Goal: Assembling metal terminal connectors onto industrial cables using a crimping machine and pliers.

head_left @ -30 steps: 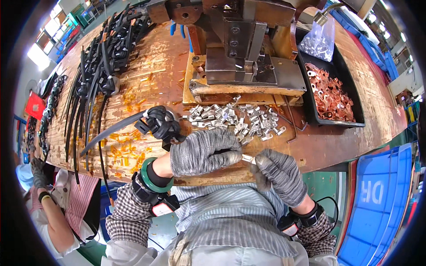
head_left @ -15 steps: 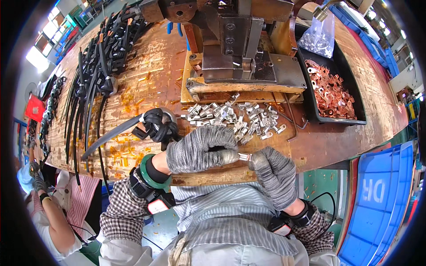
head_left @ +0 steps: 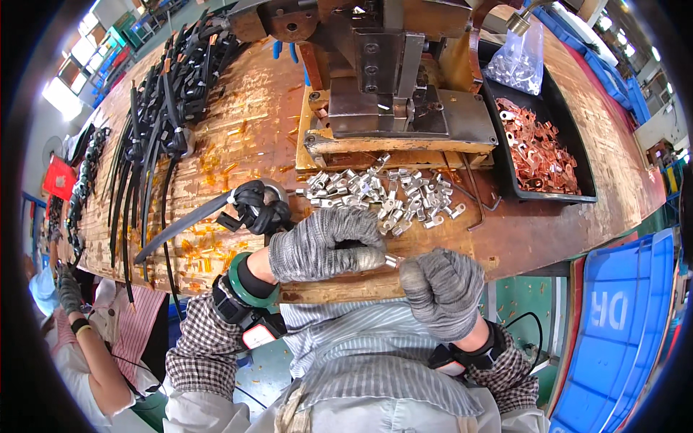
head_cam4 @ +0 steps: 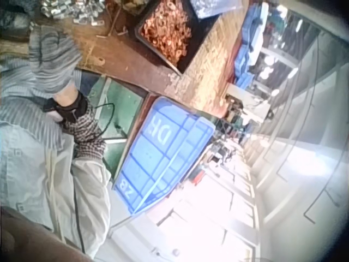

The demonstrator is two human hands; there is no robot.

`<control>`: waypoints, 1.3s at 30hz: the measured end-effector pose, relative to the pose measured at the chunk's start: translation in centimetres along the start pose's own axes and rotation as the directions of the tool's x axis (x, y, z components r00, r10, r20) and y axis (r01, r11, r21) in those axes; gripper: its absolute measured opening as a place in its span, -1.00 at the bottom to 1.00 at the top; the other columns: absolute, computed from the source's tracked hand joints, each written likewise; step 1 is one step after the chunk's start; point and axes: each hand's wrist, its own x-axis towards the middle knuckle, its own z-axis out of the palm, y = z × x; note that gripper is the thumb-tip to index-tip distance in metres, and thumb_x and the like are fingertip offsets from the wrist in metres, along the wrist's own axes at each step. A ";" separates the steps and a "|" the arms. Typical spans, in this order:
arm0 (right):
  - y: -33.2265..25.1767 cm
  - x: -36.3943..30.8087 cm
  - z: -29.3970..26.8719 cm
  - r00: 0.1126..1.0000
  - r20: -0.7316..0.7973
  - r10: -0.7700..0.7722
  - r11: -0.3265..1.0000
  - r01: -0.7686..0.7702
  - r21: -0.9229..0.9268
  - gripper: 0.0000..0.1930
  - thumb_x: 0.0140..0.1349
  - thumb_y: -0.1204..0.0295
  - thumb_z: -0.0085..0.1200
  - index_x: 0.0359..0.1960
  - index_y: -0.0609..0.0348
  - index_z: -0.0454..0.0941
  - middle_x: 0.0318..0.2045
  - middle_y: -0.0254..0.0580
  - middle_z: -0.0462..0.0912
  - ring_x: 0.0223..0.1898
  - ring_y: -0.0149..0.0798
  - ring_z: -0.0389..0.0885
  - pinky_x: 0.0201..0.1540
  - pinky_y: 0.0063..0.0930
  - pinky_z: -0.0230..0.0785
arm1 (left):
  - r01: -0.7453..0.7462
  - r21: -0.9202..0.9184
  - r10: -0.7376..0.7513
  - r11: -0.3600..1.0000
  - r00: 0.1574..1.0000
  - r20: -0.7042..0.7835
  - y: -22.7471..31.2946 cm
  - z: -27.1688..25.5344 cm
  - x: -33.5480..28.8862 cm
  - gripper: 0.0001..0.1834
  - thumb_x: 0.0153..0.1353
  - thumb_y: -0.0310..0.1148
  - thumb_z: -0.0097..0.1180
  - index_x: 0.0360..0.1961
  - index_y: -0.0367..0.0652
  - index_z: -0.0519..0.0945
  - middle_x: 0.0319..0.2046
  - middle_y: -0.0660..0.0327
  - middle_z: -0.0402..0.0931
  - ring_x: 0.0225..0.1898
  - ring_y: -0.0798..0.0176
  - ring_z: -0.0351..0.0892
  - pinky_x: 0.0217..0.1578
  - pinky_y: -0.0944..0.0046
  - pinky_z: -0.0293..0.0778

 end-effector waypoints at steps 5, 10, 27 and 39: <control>0.3 -0.1 0.1 0.865 0.199 0.462 0.764 -0.501 0.406 -0.81 0.14 0.36 -0.02 -0.49 0.24 0.48 -0.63 -0.17 0.48 -0.61 -0.18 0.43 -0.52 -0.48 0.27 | 0.068 0.017 -0.068 0.998 0.998 -0.012 0.4 0.3 0.4 -0.82 0.12 -0.33 0.02 -0.34 -0.22 0.50 -0.44 0.13 0.42 -0.36 0.12 0.43 -0.33 0.22 0.34; 0.1 -0.2 0.3 0.943 0.074 0.325 0.890 -0.332 0.314 -0.85 0.13 0.37 -0.01 -0.45 0.20 0.50 -0.62 -0.22 0.49 -0.60 -0.18 0.43 -0.50 -0.42 0.28 | 0.048 0.035 -0.046 0.998 0.997 -0.064 0.2 0.3 0.1 -0.79 0.11 -0.33 0.03 -0.29 -0.22 0.51 -0.38 0.12 0.46 -0.30 0.09 0.45 -0.27 0.25 0.36; 0.5 0.5 -0.3 0.929 0.092 0.359 0.849 -0.365 0.382 -0.85 0.13 0.42 -0.01 -0.48 0.25 0.49 -0.69 -0.11 0.44 -0.66 -0.18 0.44 -0.56 -0.44 0.28 | -0.039 0.090 0.049 0.995 0.992 -0.118 0.1 0.6 0.6 -0.79 0.12 -0.31 0.02 -0.26 -0.19 0.52 -0.43 0.14 0.45 -0.35 0.12 0.44 -0.30 0.23 0.35; 0.8 0.7 -0.2 0.890 0.188 0.416 0.771 -0.454 0.447 -0.80 0.14 0.34 -0.03 -0.47 0.23 0.49 -0.71 -0.15 0.45 -0.68 -0.27 0.43 -0.56 -0.47 0.25 | -0.051 0.506 0.133 0.861 0.983 -0.128 -0.2 1.9 0.0 -0.73 0.10 -0.23 -0.05 -0.19 -0.07 0.49 -0.28 0.18 0.46 -0.25 0.11 0.43 -0.27 0.17 0.40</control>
